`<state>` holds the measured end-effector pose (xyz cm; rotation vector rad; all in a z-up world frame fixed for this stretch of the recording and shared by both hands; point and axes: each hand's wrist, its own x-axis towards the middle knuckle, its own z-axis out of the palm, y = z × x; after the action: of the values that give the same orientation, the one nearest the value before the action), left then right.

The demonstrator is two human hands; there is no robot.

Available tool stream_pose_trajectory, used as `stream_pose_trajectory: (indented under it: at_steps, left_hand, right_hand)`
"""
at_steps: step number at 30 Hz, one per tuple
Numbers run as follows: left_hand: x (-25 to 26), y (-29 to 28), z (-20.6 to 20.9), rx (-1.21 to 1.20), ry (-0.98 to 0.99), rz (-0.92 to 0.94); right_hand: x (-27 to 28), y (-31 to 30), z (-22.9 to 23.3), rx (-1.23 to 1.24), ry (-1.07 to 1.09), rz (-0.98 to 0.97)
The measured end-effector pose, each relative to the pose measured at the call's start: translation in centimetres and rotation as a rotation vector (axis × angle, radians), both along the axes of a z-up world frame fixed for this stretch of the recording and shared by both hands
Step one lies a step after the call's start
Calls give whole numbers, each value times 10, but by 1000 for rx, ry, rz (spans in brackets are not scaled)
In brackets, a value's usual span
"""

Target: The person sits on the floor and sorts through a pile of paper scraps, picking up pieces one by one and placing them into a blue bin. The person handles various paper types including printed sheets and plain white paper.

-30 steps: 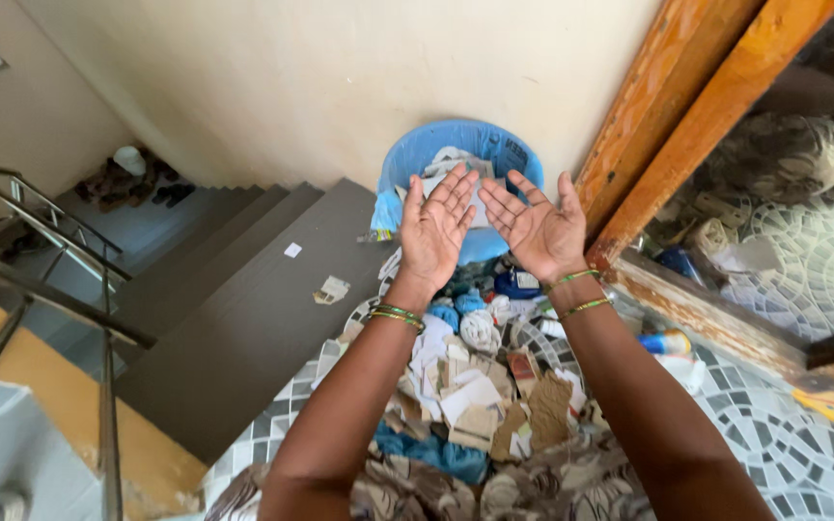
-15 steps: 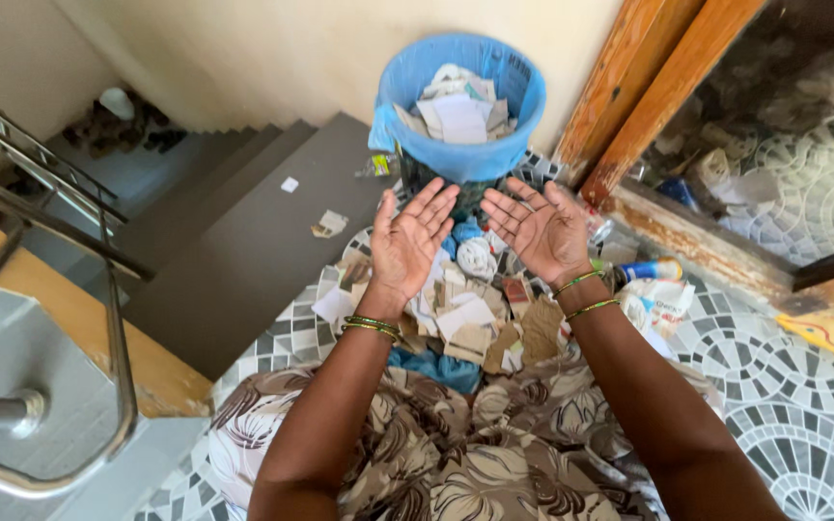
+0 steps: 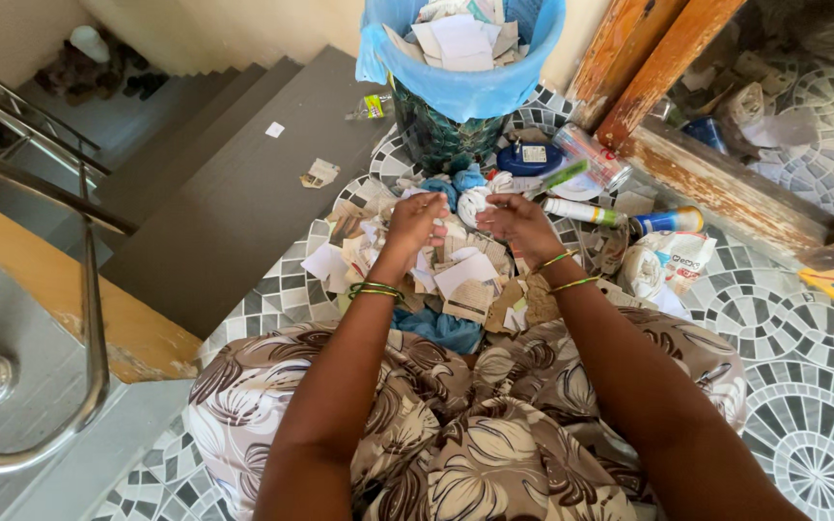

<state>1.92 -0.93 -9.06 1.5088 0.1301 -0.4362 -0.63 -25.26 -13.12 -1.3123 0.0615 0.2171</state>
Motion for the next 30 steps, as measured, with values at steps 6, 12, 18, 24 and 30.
stream_pose_trajectory:
  at_steps: [6, 12, 18, 24, 30]
  left_hand:
    - [-12, -1, -1, 435, -184, -127]
    - [-14, -8, -13, 852, -514, -280]
    - [-27, -14, -11, 849, -561, -460]
    - [-36, -20, -10, 890, -548, -558]
    - [-42, -24, -11, 905, -594, -601]
  right_hand:
    - [0, 10, -33, -399, -61, 146]
    - [4, 3, -54, -823, -235, 311]
    - [-2, 9, -41, -952, -174, 423]
    - [-12, 19, -23, -1074, -88, 386]
    - [-9, 18, -34, -989, -46, 380]
